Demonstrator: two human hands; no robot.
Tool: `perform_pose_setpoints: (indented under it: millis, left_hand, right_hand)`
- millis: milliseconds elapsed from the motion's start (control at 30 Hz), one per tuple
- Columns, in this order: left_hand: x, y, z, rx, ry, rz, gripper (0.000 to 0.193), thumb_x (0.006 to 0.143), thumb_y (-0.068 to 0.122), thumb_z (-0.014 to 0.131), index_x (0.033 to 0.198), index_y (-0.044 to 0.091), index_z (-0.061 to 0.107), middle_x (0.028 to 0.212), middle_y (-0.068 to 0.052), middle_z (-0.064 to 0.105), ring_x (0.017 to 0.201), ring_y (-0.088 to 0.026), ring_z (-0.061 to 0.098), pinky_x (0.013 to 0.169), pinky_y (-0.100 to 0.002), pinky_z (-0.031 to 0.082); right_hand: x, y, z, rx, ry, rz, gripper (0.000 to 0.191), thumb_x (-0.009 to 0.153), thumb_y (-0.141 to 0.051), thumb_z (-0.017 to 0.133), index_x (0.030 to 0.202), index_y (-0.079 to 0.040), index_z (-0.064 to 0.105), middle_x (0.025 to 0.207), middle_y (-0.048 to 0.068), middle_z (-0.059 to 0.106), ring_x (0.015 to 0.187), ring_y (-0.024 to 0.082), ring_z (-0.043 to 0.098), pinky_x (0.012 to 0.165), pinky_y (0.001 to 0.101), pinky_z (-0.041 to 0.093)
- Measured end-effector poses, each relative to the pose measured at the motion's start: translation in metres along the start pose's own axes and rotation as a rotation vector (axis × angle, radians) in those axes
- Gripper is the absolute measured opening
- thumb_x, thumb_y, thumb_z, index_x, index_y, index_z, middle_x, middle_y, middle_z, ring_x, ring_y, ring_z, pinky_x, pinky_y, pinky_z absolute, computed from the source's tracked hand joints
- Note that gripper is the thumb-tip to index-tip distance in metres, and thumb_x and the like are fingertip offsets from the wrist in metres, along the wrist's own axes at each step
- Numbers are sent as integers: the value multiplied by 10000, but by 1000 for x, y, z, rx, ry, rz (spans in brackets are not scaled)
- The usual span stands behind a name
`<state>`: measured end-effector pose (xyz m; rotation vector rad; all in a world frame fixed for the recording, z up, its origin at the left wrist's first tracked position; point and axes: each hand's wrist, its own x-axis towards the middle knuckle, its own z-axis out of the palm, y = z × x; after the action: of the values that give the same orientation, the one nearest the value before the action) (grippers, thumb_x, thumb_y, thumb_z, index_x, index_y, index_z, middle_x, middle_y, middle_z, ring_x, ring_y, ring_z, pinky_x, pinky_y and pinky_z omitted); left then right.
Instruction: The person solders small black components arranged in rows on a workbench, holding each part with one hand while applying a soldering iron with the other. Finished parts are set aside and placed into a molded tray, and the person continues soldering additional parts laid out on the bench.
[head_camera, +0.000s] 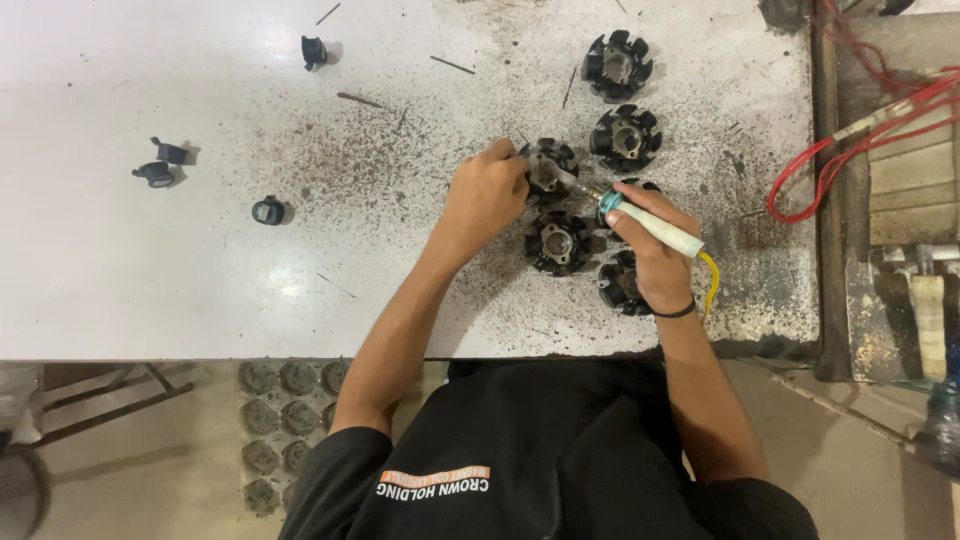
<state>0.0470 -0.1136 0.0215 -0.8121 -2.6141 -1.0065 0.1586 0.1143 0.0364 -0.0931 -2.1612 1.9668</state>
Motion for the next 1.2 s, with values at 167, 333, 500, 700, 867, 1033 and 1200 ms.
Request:
perform_pose_setpoints:
  millis: [167, 333, 500, 700, 867, 1033, 1200]
  left_hand:
    - [-1, -1, 0, -4, 20, -9, 100, 836, 39, 690, 883, 38, 777, 894, -118, 677, 682, -334, 696, 642, -443, 579]
    - [-2, -2, 1, 9, 45, 1, 103, 838, 46, 694, 909, 42, 768, 906, -103, 689, 689, -330, 700, 640, -437, 583]
    - [1, -12, 11, 10, -74, -21, 144, 895, 48, 644, 956, 50, 774, 893, -119, 684, 582, -259, 664, 500, -390, 551]
    - [3, -9, 9, 59, -62, -12, 83, 924, 41, 657, 895, -3, 722, 894, -125, 664, 552, -213, 622, 494, -355, 530]
    - [-16, 26, -34, -28, 245, 45, 47, 936, -6, 680, 980, -3, 693, 973, -119, 639, 608, -232, 641, 523, -357, 527]
    - [-59, 106, -19, -225, 88, 166, 239, 892, 35, 697, 1130, 55, 697, 1045, -91, 611, 741, -251, 689, 604, -365, 564]
    - [-73, 127, 14, -209, -12, 149, 221, 872, 71, 733, 1092, 92, 722, 1023, -80, 631, 685, -264, 679, 566, -384, 544]
  right_hand:
    - [-1, -3, 0, -43, -13, -53, 333, 895, -33, 764, 1223, 14, 744, 1072, 116, 735, 953, 152, 668, 855, 253, 521]
    - [0, -2, 0, -10, -27, -46, 327, 895, -42, 766, 1216, 11, 739, 1080, 114, 743, 950, 152, 679, 858, 258, 534]
    - [1, 3, -1, 25, -49, -56, 340, 897, -15, 768, 1233, 17, 732, 1065, 114, 739, 918, 147, 669, 818, 253, 531]
    - [-4, 7, -9, 144, -53, -79, 324, 927, -18, 775, 1243, 36, 731, 1081, 131, 728, 944, 168, 666, 830, 265, 531]
    - [-35, 0, -60, 361, 75, -188, 600, 1045, -462, 633, 1389, 27, 590, 1172, 187, 725, 1022, 268, 743, 820, 388, 640]
    - [-107, 14, -95, 562, 141, 27, 608, 1074, -464, 555, 1409, 43, 586, 1167, 204, 709, 1056, 300, 706, 905, 409, 596]
    - [-161, 32, -75, 428, 416, -23, 350, 1100, -200, 621, 1286, 97, 615, 1101, 200, 665, 942, 289, 676, 880, 419, 567]
